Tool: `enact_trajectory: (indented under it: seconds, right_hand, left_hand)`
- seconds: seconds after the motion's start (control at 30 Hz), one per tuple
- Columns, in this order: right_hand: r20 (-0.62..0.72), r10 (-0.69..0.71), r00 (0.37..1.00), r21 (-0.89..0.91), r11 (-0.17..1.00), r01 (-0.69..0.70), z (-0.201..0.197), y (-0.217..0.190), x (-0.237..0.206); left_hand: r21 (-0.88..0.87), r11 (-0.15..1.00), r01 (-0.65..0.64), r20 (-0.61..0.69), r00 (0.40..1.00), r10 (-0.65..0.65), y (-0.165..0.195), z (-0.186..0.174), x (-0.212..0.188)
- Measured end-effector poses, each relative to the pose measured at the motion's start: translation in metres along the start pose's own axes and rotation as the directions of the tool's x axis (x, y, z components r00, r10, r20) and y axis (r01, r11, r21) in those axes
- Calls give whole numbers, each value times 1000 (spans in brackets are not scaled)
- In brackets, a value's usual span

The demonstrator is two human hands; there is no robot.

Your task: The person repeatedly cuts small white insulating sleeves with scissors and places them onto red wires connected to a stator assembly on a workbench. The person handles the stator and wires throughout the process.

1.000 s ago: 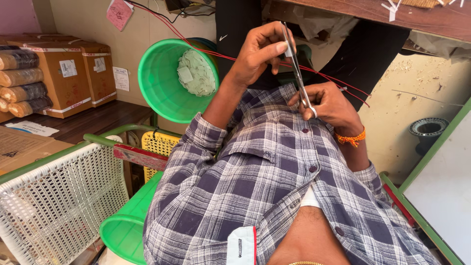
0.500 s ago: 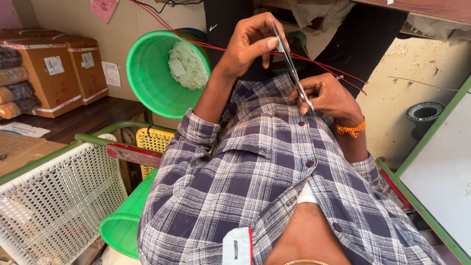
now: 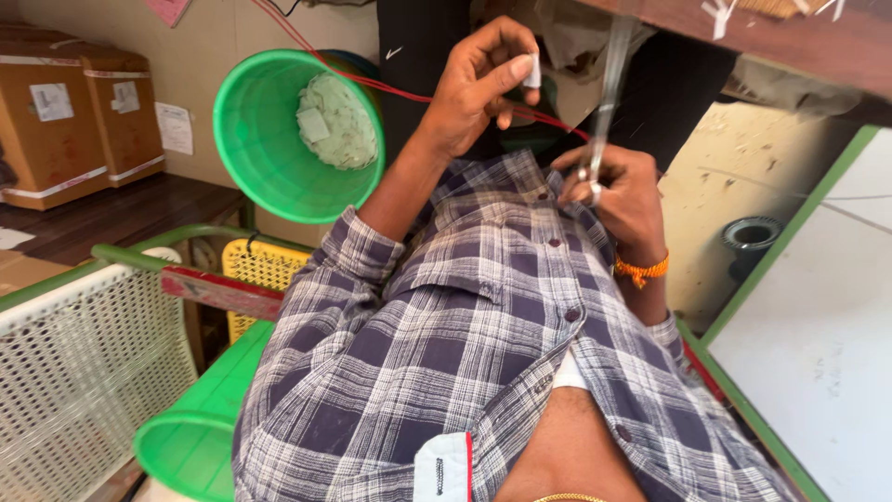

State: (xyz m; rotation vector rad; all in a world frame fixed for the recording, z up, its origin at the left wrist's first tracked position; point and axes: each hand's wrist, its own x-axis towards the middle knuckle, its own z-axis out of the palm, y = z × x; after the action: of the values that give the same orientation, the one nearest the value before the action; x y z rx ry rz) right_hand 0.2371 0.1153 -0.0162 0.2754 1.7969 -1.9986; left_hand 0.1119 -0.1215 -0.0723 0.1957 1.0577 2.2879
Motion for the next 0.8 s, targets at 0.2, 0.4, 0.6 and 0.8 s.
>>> enact_trajectory:
  seconds: [0.2, 0.4, 0.6, 0.8]
  right_hand:
    - [-327, -217, 920, -36, 975, 218, -8, -23, -13]
    - [-267, -222, 938, 142, 953, 266, 2, -25, 13]
    - [-203, -137, 970, 66, 986, 153, 12, -22, 14]
    - [-126, -111, 986, 29, 993, 116, 6, -19, 13]
  left_hand:
    - [104, 993, 59, 32, 998, -62, 3, 14, -2]
    - [546, 835, -66, 125, 992, -4, 23, 51, -17]
    - [892, 285, -352, 317, 934, 164, 40, 68, -25]
    - [884, 264, -386, 357, 922, 152, 31, 67, -26]
